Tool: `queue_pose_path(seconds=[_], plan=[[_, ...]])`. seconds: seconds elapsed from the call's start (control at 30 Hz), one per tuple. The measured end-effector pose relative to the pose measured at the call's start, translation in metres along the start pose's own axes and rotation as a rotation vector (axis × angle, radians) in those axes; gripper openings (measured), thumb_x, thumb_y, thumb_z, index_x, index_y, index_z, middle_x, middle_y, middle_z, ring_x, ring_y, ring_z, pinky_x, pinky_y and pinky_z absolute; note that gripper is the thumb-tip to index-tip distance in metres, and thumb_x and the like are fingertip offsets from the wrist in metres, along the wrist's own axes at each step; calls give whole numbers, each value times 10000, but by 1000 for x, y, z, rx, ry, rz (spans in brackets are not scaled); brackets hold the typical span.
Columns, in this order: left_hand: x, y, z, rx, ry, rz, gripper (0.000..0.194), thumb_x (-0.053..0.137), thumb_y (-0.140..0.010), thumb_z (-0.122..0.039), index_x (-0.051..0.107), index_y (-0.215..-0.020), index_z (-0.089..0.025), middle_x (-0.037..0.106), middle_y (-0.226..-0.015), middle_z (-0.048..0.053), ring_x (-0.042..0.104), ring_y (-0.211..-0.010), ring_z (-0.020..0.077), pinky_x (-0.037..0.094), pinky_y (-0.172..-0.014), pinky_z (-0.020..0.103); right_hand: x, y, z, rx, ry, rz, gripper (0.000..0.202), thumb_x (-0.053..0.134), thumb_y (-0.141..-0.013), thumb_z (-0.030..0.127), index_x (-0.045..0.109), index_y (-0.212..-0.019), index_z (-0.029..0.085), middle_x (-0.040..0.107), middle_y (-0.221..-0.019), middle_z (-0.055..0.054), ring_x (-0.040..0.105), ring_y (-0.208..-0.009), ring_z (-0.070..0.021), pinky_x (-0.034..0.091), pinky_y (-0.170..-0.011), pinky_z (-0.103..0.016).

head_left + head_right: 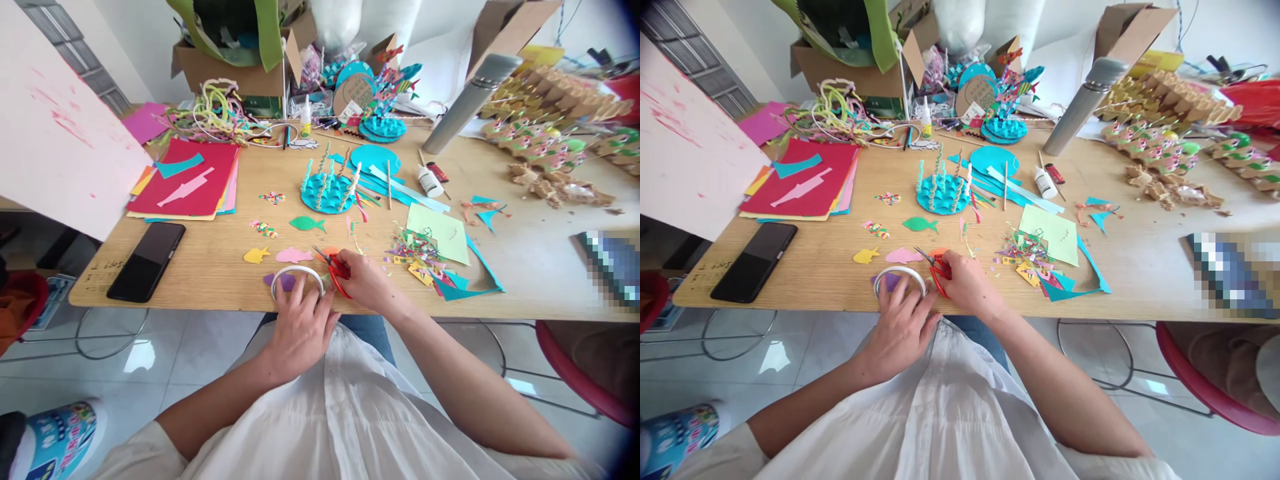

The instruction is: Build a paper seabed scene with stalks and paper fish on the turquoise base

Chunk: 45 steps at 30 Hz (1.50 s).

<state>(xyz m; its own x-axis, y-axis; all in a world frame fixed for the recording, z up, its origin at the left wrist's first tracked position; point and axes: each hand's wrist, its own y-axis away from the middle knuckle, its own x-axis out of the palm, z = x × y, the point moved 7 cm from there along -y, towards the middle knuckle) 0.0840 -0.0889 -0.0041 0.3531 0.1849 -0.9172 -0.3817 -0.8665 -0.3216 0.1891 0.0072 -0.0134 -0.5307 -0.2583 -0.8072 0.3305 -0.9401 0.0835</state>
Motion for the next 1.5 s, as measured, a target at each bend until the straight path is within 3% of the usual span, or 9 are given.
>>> queue_pose_path(seconds=[0.23,0.47,0.87,1.1,1.3,1.5], plan=[[1,1,-1,2,-21,-21,334,489,-946,-314,616,-1212,-158,648,-1142,131,464,-1231,391,236,-1053,710,-2,1,2,-5,-7,-3,144,529,-737,192,406,-665,210,512,-607,22,374,-540,-100,271,-523,-227],[3,6,-9,112,8,-46,331,499,-939,-310,618,-1197,-141,663,-1071,140,470,-1223,396,276,-1012,719,-2,1,2,-11,-28,-13,124,518,-757,202,422,-679,208,531,-621,14,389,-543,-101,273,-528,-223],[7,2,-11,88,-63,8,303,498,-942,-314,626,-1159,-146,648,-1073,139,471,-1223,379,277,-1015,717,-1,2,2,-2,11,-4,127,528,-776,215,435,-690,208,546,-624,7,402,-541,-104,273,-541,-225],[7,-1,-12,85,-78,70,325,497,-946,-336,603,-1196,-157,639,-1137,135,441,-1251,376,268,-1025,716,-13,8,4,45,16,-22,134,512,-819,243,441,-710,213,583,-651,-11,432,-537,-113,269,-530,-232],[7,-1,-12,81,-70,76,336,497,-947,-326,584,-1229,-165,627,-1195,136,443,-1252,363,256,-1032,721,-29,15,5,34,-35,-117,158,526,-825,287,435,-719,214,585,-654,-9,457,-551,-117,281,-530,-233],[8,-1,-12,80,-62,80,280,492,-947,-317,617,-1136,-152,638,-1134,139,456,-1241,373,281,-1019,710,-16,16,7,-35,-47,-40,130,522,-799,252,439,-705,216,525,-589,28,409,-507,-102,267,-503,-222]])
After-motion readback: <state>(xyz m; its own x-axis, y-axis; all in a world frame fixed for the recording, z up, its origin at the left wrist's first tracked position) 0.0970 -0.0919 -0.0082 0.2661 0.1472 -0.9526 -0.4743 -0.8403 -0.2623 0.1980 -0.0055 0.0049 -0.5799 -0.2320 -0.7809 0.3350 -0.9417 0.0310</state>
